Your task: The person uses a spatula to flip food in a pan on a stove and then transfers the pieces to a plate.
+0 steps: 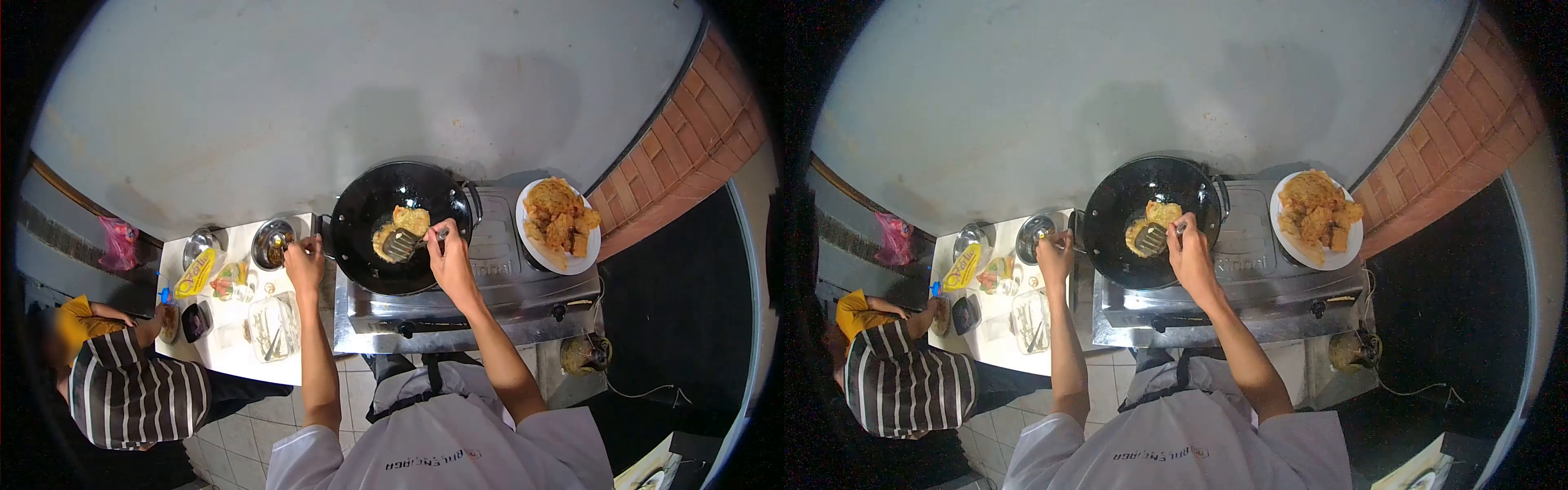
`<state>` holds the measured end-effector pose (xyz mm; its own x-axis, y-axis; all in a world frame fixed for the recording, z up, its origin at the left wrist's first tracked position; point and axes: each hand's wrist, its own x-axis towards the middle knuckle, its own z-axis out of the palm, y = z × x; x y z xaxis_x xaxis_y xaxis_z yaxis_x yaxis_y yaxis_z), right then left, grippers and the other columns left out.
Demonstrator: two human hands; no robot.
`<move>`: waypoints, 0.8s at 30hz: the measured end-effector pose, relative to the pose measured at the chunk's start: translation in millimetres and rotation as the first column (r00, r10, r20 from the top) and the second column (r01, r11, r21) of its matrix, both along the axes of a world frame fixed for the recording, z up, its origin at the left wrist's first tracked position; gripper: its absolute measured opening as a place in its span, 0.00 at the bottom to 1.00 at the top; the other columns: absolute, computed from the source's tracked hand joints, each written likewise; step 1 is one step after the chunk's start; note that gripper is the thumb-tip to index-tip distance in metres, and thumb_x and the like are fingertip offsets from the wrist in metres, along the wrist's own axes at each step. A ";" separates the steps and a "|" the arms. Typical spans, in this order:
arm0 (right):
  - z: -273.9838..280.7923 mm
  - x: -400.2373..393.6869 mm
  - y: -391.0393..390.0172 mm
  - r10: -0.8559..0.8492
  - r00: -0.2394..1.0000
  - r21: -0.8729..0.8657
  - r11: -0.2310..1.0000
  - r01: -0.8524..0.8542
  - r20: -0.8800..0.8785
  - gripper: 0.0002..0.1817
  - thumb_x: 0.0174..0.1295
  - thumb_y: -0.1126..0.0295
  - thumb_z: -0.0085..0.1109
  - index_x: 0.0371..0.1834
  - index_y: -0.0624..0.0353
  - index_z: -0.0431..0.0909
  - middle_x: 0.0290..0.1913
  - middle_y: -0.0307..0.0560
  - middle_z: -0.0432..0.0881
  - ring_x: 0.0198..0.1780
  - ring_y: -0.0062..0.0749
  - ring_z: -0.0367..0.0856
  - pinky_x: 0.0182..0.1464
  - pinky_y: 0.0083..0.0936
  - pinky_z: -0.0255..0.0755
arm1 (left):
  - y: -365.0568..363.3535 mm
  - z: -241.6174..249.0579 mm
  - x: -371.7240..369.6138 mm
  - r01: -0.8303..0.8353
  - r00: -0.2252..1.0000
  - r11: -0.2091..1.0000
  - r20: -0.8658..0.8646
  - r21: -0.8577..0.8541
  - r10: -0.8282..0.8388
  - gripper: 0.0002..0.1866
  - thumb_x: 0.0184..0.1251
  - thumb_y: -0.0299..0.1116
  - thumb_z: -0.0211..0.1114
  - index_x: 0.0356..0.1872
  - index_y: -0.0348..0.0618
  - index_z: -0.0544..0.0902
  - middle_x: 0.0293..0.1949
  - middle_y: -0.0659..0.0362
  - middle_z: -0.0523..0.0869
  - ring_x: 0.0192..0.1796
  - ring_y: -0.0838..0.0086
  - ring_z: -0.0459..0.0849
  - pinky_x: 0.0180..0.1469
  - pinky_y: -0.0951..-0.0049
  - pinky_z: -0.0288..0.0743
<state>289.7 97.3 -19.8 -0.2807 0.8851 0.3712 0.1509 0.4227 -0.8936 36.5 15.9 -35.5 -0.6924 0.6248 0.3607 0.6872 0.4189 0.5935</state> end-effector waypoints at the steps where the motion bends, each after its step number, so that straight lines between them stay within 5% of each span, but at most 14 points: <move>1: -0.2 0.0 -0.1 -0.001 1.000 0.001 1.000 0.001 0.000 0.05 0.65 0.77 0.50 0.38 0.66 0.66 0.24 0.59 0.76 0.25 0.44 0.80 0.28 0.34 0.68 | 0.1 0.4 0.2 -0.004 1.000 1.000 0.001 -0.006 0.004 0.13 0.58 0.40 0.67 0.28 0.38 0.86 0.24 0.49 0.84 0.30 0.51 0.84 0.35 0.59 0.75; 13: -0.2 5.9 -12.3 -0.044 0.998 -0.028 0.999 0.045 0.044 0.05 0.64 0.77 0.53 0.38 0.66 0.69 0.26 0.56 0.79 0.26 0.36 0.82 0.27 0.30 0.70 | 2.5 -3.3 -8.2 -0.018 0.999 1.000 -0.043 0.010 0.019 0.10 0.56 0.39 0.69 0.30 0.43 0.87 0.23 0.51 0.83 0.29 0.53 0.83 0.33 0.60 0.74; 20: 9.3 22.4 -1.5 -0.128 0.977 -0.012 0.992 0.128 -0.169 0.03 0.65 0.77 0.53 0.36 0.65 0.70 0.25 0.46 0.80 0.21 0.21 0.75 0.24 0.22 0.67 | 3.4 -11.4 -18.8 -0.002 0.999 1.000 -0.032 0.019 0.003 0.12 0.56 0.43 0.69 0.30 0.44 0.88 0.23 0.51 0.83 0.28 0.54 0.83 0.33 0.60 0.74; 24: 8.2 28.5 12.9 -0.161 0.982 0.035 0.986 0.165 -0.097 0.03 0.64 0.77 0.53 0.36 0.65 0.70 0.25 0.49 0.79 0.22 0.28 0.77 0.26 0.25 0.69 | 3.8 -5.5 -17.3 0.011 1.000 1.000 -0.021 -0.010 -0.011 0.13 0.56 0.43 0.69 0.30 0.43 0.88 0.23 0.51 0.83 0.29 0.54 0.83 0.33 0.60 0.74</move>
<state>318.3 110.2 -11.6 -0.0962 0.8991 0.4270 0.1379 0.4369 -0.8889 19.1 19.6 -40.9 -0.6779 0.6361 0.3686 0.7040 0.4172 0.5748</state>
